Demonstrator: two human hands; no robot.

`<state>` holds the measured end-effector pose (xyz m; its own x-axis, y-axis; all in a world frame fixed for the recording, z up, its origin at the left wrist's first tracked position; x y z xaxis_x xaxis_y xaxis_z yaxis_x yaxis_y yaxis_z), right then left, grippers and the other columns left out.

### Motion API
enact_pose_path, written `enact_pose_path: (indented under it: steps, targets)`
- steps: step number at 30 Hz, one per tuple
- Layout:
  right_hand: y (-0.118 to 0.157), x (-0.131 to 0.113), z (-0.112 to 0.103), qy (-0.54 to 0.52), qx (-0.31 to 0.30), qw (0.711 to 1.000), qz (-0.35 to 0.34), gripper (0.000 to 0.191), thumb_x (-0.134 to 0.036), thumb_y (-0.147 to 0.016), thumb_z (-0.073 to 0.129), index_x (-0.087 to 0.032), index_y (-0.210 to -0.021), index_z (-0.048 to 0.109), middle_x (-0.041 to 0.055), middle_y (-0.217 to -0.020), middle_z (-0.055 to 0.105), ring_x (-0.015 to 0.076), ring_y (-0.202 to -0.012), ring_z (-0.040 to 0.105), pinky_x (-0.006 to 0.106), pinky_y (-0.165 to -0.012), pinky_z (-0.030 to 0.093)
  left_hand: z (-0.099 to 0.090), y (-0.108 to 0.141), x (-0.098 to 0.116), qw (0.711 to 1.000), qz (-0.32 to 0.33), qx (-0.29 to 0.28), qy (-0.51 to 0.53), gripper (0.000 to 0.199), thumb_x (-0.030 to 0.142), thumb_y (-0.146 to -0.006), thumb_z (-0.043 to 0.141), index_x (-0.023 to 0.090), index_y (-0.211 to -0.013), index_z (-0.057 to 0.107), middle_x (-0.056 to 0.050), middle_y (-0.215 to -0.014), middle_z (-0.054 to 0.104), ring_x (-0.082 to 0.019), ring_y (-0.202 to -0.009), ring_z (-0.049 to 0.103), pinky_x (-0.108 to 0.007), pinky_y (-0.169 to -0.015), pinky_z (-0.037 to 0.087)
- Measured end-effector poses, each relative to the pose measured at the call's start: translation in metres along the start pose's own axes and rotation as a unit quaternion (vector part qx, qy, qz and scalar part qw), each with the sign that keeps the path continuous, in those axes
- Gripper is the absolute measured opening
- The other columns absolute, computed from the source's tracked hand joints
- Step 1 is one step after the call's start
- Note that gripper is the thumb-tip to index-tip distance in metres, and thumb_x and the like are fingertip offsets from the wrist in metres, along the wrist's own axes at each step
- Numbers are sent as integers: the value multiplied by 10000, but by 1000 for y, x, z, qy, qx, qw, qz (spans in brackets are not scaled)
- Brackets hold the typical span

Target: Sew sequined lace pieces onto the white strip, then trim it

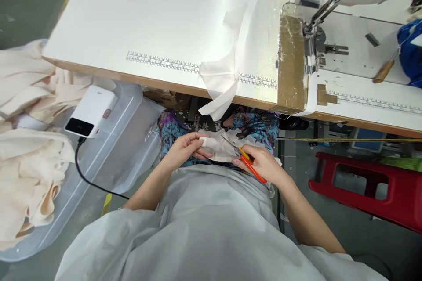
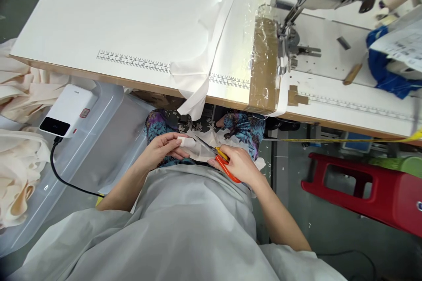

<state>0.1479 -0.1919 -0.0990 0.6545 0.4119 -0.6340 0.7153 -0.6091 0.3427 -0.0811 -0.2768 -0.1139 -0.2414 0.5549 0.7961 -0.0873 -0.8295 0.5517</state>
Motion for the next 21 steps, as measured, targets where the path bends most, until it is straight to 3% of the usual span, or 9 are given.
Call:
enact_pose_path:
  steps: [2, 4, 7, 9, 12, 14, 16, 18, 21]
  targets:
    - [4, 4, 1, -20, 12, 1000, 10, 520, -671, -868, 496, -251, -667, 262, -57, -576, 345, 130, -536, 306, 253, -529, 251, -9, -1, -2, 997, 21, 28, -71, 511, 483, -891, 576, 143, -1271, 546, -82, -859, 739, -198, -727, 732, -290, -651, 568]
    - [7, 6, 1, -35, 22, 999, 17, 520, -669, -865, 504, -252, -666, 265, -59, -577, 343, 129, -535, 306, 253, -526, 257, -23, -5, 4, 969, 84, 129, -192, 465, 429, -902, 554, 154, -1277, 554, -109, -1007, 718, -185, -747, 701, -298, -652, 548]
    - [7, 5, 1, -52, 32, 998, 18, 518, -663, -862, 517, -253, -667, 268, -55, -586, 361, 131, -540, 320, 257, -531, 271, -31, -15, 30, 854, 242, 300, -349, 387, 396, -894, 567, 152, -1190, 618, -139, -1162, 649, -226, -957, 643, -356, -820, 519]
    - [5, 2, 1, -64, 39, 997, 13, 509, -653, -858, 536, -252, -670, 286, -48, -600, 388, 135, -552, 339, 260, -540, 283, -21, -26, 52, 802, 329, 313, -389, 361, 426, -891, 583, 152, -1116, 651, -135, -1143, 648, -262, -1086, 588, -393, -942, 465]
    - [5, -2, -2, -79, 50, 996, 4, 477, -630, -862, 554, -246, -676, 340, -32, -630, 440, 143, -580, 384, 265, -559, 310, -3, -46, 71, 818, 372, 234, -370, 280, 437, -905, 574, 175, -937, 667, -72, -952, 682, -218, -966, 609, -329, -889, 468]
    - [9, -2, -5, -89, 62, 994, 5, 461, -615, -867, 563, -241, -676, 373, -21, -645, 475, 146, -594, 415, 267, -569, 328, -6, -51, 64, 855, 342, 214, -325, 276, 432, -925, 535, 183, -865, 638, -30, -818, 661, -167, -787, 608, -264, -739, 477]
    - [15, 2, -9, -103, 74, 992, 12, 456, -609, -863, 576, -236, -671, 396, -18, -651, 498, 145, -596, 431, 264, -568, 340, -29, -47, 42, 879, 261, 275, -290, 261, 425, -918, 527, 183, -866, 609, -11, -748, 631, -147, -680, 579, -239, -632, 446]
    - [22, 7, -11, -123, 81, 989, 24, 452, -610, -857, 588, -232, -672, 423, -24, -644, 499, 140, -587, 431, 260, -559, 344, -62, -32, 7, 869, 111, 392, -281, 189, 359, -897, 521, 183, -872, 584, 11, -640, 576, -152, -608, 554, -246, -592, 419]
    - [26, 15, -9, -152, 81, 984, 42, 444, -614, -854, 590, -225, -682, 462, -31, -629, 485, 139, -586, 431, 258, -553, 352, -87, -1, -31, 860, 44, 417, -290, 134, 262, -825, 562, 163, -914, 575, 41, -514, 470, -173, -514, 495, -272, -541, 372]
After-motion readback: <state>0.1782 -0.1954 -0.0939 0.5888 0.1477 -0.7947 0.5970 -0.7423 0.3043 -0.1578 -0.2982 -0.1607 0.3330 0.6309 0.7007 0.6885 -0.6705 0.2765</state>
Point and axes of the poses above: each hand's wrist, its own y-axis away from the middle knuckle, its own z-axis out of the palm, x = y × z, the point moved 3 cm from there along -y, towards the middle knuckle
